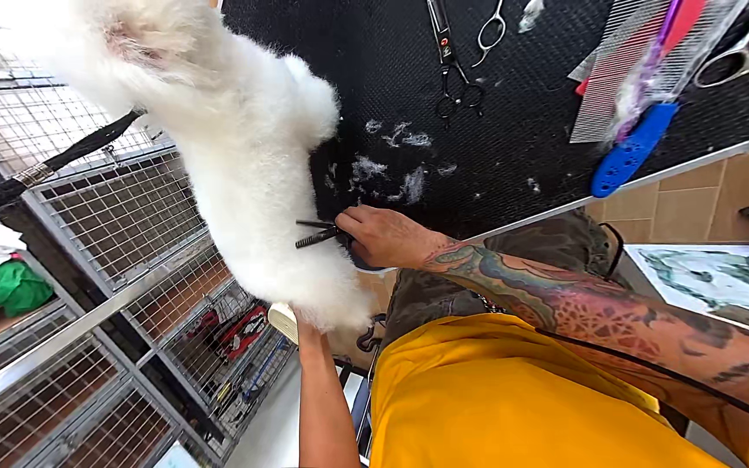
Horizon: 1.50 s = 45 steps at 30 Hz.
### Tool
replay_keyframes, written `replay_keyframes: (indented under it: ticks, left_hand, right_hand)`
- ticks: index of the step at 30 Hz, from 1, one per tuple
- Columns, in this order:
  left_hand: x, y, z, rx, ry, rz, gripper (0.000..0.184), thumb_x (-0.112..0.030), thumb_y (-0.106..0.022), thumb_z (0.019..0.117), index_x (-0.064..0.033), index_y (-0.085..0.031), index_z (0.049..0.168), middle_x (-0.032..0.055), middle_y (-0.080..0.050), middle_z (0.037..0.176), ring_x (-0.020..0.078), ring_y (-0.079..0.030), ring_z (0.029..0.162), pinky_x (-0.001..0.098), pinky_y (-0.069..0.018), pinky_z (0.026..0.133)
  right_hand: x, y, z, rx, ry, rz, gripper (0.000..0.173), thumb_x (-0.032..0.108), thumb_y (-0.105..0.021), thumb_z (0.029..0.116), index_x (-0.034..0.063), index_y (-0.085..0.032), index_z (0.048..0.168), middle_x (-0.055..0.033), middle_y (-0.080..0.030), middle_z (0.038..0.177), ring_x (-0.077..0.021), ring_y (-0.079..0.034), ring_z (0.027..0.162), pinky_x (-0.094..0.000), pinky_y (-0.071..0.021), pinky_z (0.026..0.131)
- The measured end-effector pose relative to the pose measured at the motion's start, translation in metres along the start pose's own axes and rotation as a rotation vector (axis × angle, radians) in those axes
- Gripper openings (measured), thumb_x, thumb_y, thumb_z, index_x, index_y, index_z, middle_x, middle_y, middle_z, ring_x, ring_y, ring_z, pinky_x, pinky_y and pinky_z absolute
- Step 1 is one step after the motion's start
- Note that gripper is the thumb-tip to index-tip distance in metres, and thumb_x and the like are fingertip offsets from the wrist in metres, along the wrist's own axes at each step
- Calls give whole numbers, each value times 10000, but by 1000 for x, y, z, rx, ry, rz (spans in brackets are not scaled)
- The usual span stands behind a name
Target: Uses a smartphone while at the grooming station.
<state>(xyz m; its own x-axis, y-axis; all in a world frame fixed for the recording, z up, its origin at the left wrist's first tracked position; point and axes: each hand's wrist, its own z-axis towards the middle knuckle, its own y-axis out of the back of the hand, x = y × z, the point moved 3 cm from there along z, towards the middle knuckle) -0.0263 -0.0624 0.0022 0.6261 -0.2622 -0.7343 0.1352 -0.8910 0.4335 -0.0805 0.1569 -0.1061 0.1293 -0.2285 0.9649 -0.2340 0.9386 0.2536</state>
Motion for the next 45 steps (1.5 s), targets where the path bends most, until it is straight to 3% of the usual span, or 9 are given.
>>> replay_keyframes:
  ticks: [5, 8, 12, 19, 23, 27, 30, 37, 45]
  left_hand:
    - [-3, -19, 6, 54, -109, -138, 457, -442, -191, 1091, -173, -560, 1104, -106, -682, 884, -38, -642, 864, 198, -551, 762]
    - [-4, -37, 16, 149, -190, -265, 525, -748, -668, 777, -278, -673, 1011, -115, -738, 885, 2, -694, 852, 255, -594, 747]
    - [4, -43, 29, 237, -71, -461, 593, -653, -855, 597, -252, -697, 1004, -24, -753, 929, 130, -718, 871, 386, -614, 749]
    - [-6, -78, 14, 214, -32, -602, 579, -717, -378, 946, -226, -606, 1153, -32, -710, 1029, 147, -672, 993, 447, -579, 848]
    - [-13, -85, 4, 185, -115, -605, 524, -652, -391, 969, -223, -572, 1210, -31, -692, 1066, 149, -660, 1018, 472, -572, 857]
    - [-4, -95, -29, -73, 118, -387, 829, -683, -7, 986, -130, -322, 1516, 153, -485, 1436, 297, -509, 1259, 590, -450, 978]
    - [11, -120, -75, -116, 367, -173, 705, -577, -151, 1058, -95, -317, 1545, 201, -440, 1497, 330, -519, 1264, 561, -459, 963]
    - [-42, -196, -69, 479, 262, 148, 399, -286, -441, 1078, 7, -624, 1278, 157, -714, 1191, 251, -690, 1098, 421, -555, 943]
    - [-163, -359, -123, 1141, -58, -55, 674, -541, -297, 1056, -93, -348, 1557, 161, -561, 1457, 326, -578, 1301, 543, -509, 1043]
  right_hand:
    - [1, 7, -9, -39, -28, 6, 265, 35, -676, 837, 40, -635, 1099, -134, -637, 888, -302, -679, 795, -454, -575, 652]
    - [2, 30, -26, -118, -228, -8, 326, 40, -651, 848, 17, -625, 1172, -165, -655, 960, -324, -694, 818, -495, -590, 669]
    - [10, 79, -41, -64, -641, -187, 427, 39, -692, 863, -60, -580, 1262, -274, -591, 1161, -409, -690, 813, -558, -588, 662]
    - [-2, 131, -56, -31, -686, -203, 331, 44, -712, 862, -40, -658, 1178, -261, -567, 1281, -403, -641, 1101, -538, -593, 863]
    - [-13, 203, -100, -459, -486, -382, 272, 156, -670, 940, 39, -720, 1181, -188, -630, 1303, -323, -616, 1228, -469, -546, 1024]
    - [-45, 327, -175, -803, -788, -549, 701, 360, -682, 945, 5, -453, 1505, -292, -377, 1563, -441, -394, 1447, -583, -408, 1145]
    - [-74, 399, -206, -946, -1110, -557, 1104, 536, -751, 837, -21, -194, 1609, -333, -212, 1628, -504, -282, 1487, -641, -322, 1168]
    - [-87, 451, -188, -916, -1295, -388, 1191, 313, -912, 674, -53, -230, 1580, -374, -460, 1416, -543, -467, 1318, -640, -444, 1067]
    - [37, 382, -172, -880, -787, -62, 951, 383, -887, 737, 94, -406, 1505, -148, -659, 1212, -303, -678, 1021, -546, -584, 854]
